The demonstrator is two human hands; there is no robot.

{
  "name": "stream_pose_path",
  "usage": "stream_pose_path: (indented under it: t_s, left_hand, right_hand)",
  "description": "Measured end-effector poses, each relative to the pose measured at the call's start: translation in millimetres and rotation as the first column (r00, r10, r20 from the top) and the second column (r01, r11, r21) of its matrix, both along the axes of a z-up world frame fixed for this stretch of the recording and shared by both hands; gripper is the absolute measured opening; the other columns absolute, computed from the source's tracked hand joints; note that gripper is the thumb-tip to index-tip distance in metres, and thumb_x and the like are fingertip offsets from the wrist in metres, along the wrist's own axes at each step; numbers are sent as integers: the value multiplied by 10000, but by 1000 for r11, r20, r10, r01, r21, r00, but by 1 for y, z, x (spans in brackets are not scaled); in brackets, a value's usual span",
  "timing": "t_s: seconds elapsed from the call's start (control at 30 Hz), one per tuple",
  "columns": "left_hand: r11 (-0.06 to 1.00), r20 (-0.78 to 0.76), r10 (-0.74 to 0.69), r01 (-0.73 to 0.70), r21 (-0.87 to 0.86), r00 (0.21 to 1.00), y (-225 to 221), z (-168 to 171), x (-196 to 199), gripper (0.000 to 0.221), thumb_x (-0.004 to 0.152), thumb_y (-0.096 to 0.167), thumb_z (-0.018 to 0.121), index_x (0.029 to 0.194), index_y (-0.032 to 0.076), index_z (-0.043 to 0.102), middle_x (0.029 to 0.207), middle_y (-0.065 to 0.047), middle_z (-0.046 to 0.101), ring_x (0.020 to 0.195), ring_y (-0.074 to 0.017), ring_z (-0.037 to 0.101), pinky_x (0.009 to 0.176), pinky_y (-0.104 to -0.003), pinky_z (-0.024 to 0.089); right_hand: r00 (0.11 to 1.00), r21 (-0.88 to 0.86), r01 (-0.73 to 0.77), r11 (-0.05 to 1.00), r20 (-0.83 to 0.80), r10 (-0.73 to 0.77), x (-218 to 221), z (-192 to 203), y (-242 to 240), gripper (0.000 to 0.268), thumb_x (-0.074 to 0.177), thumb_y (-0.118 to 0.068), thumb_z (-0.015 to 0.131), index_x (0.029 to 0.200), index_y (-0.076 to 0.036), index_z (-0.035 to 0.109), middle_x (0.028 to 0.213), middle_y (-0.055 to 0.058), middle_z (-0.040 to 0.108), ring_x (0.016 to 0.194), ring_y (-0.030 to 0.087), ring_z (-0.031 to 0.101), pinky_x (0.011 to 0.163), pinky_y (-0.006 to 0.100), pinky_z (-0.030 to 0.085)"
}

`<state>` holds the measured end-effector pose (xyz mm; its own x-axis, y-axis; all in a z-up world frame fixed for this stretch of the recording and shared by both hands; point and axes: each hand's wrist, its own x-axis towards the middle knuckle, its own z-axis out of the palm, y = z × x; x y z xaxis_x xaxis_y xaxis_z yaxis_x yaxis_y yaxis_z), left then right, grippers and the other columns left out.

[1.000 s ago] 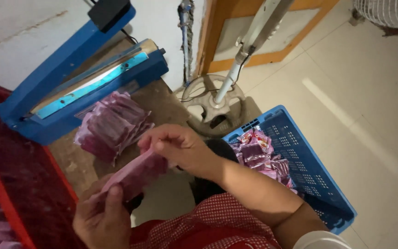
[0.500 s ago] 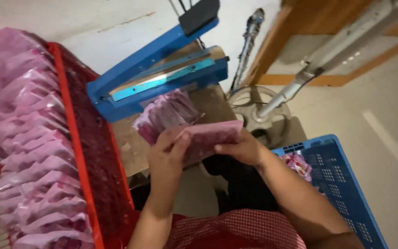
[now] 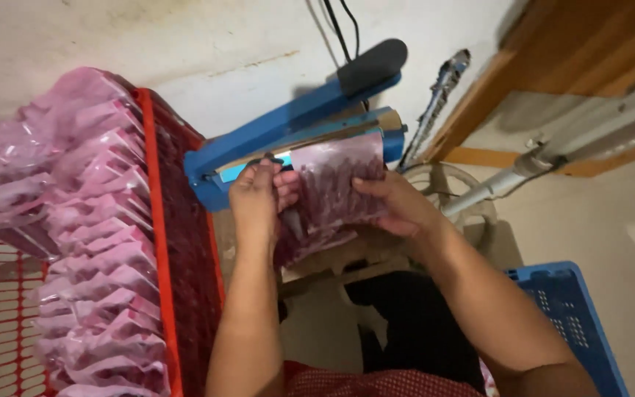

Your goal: The person seals small plastic pouches containing dark food items using an impulse sealer and places the sealed pouches into a red plastic crate.

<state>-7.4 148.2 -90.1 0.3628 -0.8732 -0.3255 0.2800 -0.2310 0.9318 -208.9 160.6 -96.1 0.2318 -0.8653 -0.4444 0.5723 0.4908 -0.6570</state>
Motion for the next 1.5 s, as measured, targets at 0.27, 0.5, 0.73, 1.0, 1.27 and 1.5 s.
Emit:
stream_pose_path:
  t_s: [0.27, 0.5, 0.73, 1.0, 1.27, 1.5]
  left_hand:
    - [995, 577, 103, -93, -47, 811, 4, -18, 30, 122, 973, 371, 669, 942, 268, 727, 808, 65, 779, 823, -116, 759, 691, -297, 588]
    - [745, 740, 488, 221, -630, 463, -24, 82, 23, 114, 1014, 184, 691, 966, 81, 704, 815, -120, 652, 797, -343, 678, 741, -417, 559]
    - [807, 896, -348, 574, 137, 276, -100, 120, -18, 575, 1007, 589, 322, 912, 104, 614, 805, -103, 679, 743, -311, 621, 639, -455, 402]
    - [658, 784, -621, 535, 529, -11, -105, 88, -42, 703, 967, 648, 291, 1146, 116, 714, 1206, -174, 724, 1248, -386, 625, 1059, -554, 462]
    - [663, 768, -641, 503, 555, -2, -108, 93, -45, 658, 946, 629, 344, 1236, 173, 721, 1230, -133, 716, 1267, -369, 611, 1068, -544, 465]
    - [682, 799, -600, 497, 537, -40, -114, 80, -44, 612, 986, 578, 357, 1207, 152, 737, 1223, -144, 723, 1258, -359, 625, 1064, -523, 478]
  right_hand:
    - [999, 273, -32, 961, 24, 27, 39, -32, -43, 461, 811, -62, 831, 1233, 49, 681, 1071, 277, 735, 991, 492, 724, 813, 676, 571]
    - [989, 337, -126, 933, 117, 91, 47, -24, -50, 457, 833, -100, 803, 1251, 10, 658, 1060, 254, 738, 992, 476, 726, 873, 714, 546]
    - [971, 309, -238, 921, 79, 225, 42, -16, -49, 257, 918, -166, 678, 1163, -91, 669, 1087, 126, 747, 1020, 292, 709, 986, 570, 556]
    - [981, 380, -189, 905, 113, 157, 44, -34, -52, 504, 840, -158, 795, 1288, 16, 641, 1129, 254, 731, 1019, 473, 716, 867, 705, 548]
    - [979, 359, -171, 918, 169, 117, 42, -36, -58, 532, 842, -104, 790, 1324, 36, 614, 1125, 258, 725, 1061, 503, 697, 907, 766, 493]
    - [963, 357, -225, 907, 222, 152, 44, -48, -63, 508, 849, -138, 786, 1304, 15, 622, 1139, 243, 732, 1057, 471, 711, 930, 693, 539]
